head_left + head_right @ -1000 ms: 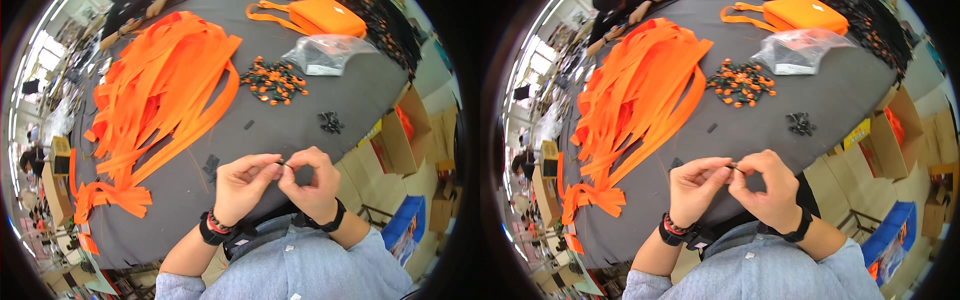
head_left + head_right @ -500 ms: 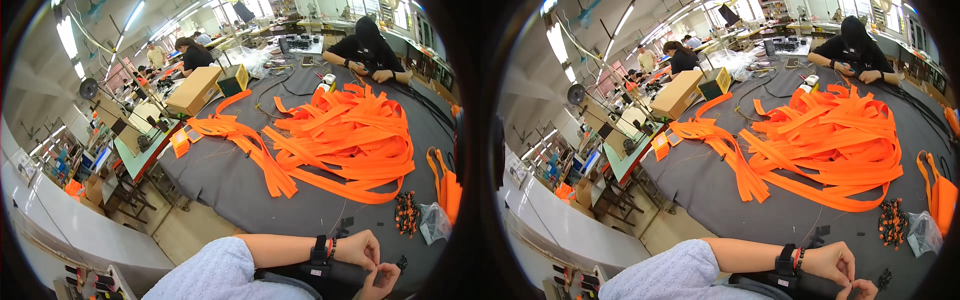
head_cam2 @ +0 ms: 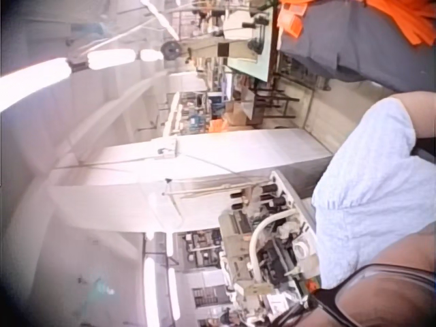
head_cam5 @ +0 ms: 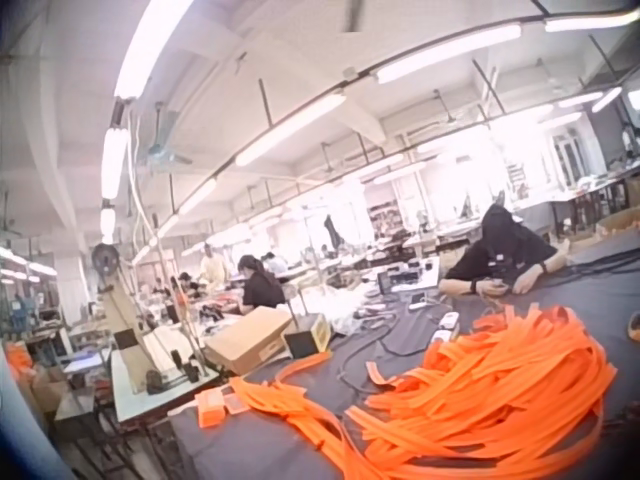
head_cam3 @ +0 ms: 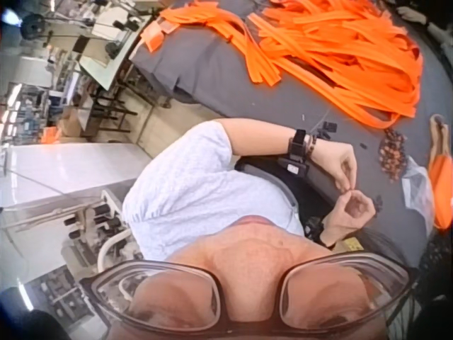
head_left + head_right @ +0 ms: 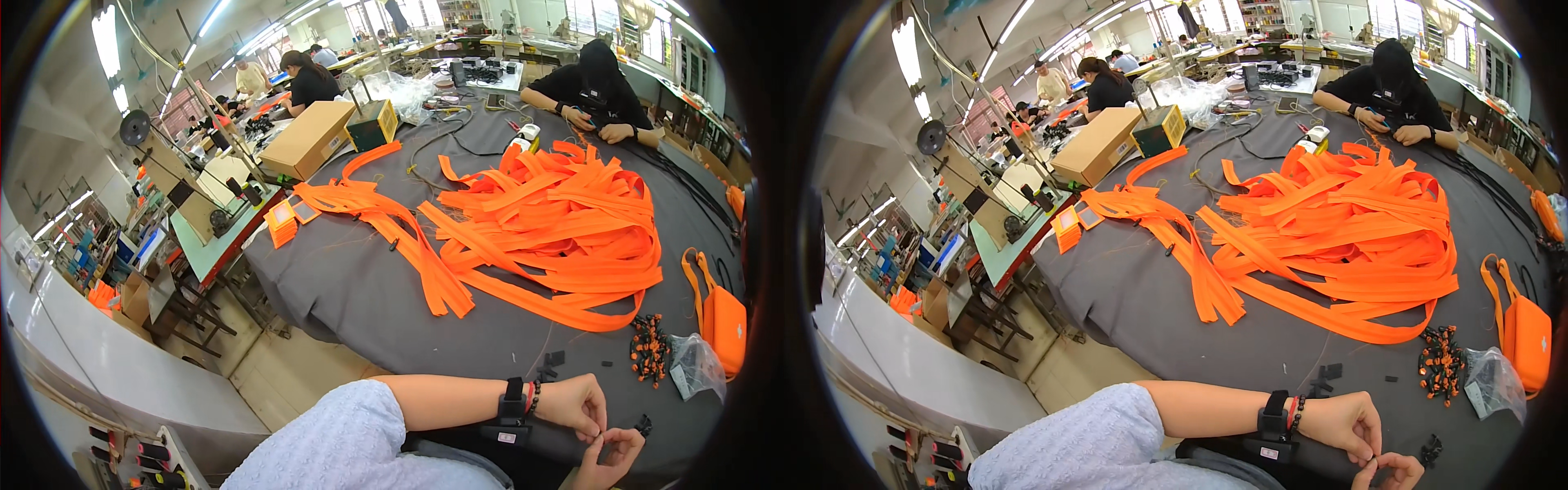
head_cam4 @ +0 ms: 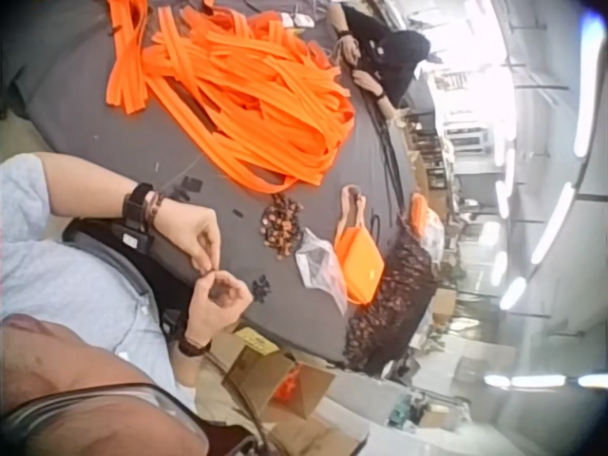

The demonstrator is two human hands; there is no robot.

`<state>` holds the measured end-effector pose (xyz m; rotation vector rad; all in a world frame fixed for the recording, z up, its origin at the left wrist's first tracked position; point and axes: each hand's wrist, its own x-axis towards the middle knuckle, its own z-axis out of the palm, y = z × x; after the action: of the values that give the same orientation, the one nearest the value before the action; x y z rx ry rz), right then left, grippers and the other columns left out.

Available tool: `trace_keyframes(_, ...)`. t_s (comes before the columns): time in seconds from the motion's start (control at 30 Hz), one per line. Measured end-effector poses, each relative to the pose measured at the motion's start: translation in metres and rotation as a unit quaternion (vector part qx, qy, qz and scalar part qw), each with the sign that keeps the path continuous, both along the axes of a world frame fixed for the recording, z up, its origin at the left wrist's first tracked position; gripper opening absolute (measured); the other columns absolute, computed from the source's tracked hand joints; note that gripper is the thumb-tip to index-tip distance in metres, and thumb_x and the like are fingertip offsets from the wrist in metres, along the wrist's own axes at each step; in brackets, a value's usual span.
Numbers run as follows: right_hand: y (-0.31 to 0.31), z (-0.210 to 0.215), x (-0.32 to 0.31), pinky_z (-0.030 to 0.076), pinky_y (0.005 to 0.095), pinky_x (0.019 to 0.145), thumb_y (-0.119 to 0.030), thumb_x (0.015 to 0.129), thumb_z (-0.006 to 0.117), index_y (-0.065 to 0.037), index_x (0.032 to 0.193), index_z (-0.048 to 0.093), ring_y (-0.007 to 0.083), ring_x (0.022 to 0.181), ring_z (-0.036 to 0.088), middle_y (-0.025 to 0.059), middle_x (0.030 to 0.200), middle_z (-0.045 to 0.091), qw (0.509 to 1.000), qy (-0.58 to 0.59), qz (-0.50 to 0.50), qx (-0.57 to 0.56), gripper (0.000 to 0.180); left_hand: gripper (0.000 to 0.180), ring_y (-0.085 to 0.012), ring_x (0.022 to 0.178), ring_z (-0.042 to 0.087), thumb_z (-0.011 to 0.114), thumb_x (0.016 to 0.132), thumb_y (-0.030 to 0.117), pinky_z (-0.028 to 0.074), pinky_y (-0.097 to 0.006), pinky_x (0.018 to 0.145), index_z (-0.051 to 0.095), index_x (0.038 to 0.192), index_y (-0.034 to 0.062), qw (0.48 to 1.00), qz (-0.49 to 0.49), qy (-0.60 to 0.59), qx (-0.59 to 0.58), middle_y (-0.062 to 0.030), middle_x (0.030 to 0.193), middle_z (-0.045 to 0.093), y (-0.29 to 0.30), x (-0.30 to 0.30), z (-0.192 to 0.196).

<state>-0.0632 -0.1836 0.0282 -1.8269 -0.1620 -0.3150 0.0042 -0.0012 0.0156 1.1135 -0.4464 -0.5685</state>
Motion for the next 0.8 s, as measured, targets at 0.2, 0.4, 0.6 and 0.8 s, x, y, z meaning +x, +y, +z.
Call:
trace_keyframes(0.2, -0.0016, 0.0012, -0.0004, 0.05, 0.0283, 0.078, 0.005, 0.084, 0.067, -0.002, 0.111, 0.049, 0.0166, 0.083, 0.061, 0.0105, 0.09, 0.063, 0.999, -0.001, 0.035, 0.033, 0.033, 0.015, -0.0116, 0.064, 0.069, 0.078, 0.078, 0.002, 0.055, -0.021, 0.061, 0.07, 0.088, -0.0071, 1.0, -0.005, -0.007, -0.002, -0.0101, 0.075, 0.071, 0.0008, 0.0006, -0.0007)
trace_keyframes(0.4, -0.0058, 0.0003, 0.0017, 0.05, 0.0273, 0.078, 0.005, 0.085, 0.067, -0.002, 0.112, 0.049, 0.0154, 0.084, 0.061, 0.0091, 0.091, 0.063, 0.997, 0.038, 0.05, 0.049, 0.033, 0.012, -0.0115, 0.063, 0.068, 0.077, 0.077, 0.001, 0.054, -0.021, 0.06, 0.07, 0.084, -0.0069, 0.999, 0.016, -0.027, 0.031, -0.0104, 0.073, 0.071, -0.0011, -0.0008, -0.0025)
trace_keyframes(0.6, -0.0036, 0.0022, 0.0038, 0.05, 0.026, 0.079, 0.001, 0.087, 0.071, -0.001, 0.115, 0.05, 0.0152, 0.084, 0.063, 0.0098, 0.091, 0.066, 0.996, 0.066, 0.023, 0.053, 0.035, 0.009, -0.0111, 0.061, 0.068, 0.075, 0.079, 0.0, 0.054, -0.021, 0.058, 0.07, 0.083, -0.0064, 0.996, 0.057, -0.051, 0.045, -0.0093, 0.071, 0.07, -0.0046, -0.0027, -0.0043)
trace_keyframes(0.8, -0.0059, -0.0007, 0.0071, 0.051, 0.0256, 0.082, 0.001, 0.088, 0.069, 0.0, 0.127, 0.049, 0.0154, 0.086, 0.064, 0.0093, 0.092, 0.067, 0.987, 0.12, 0.014, 0.105, 0.044, 0.01, -0.0111, 0.063, 0.068, 0.072, 0.082, 0.002, 0.054, -0.021, 0.06, 0.067, 0.085, -0.006, 0.995, 0.066, -0.059, 0.052, -0.0096, 0.073, 0.07, -0.0054, -0.0014, -0.0037)
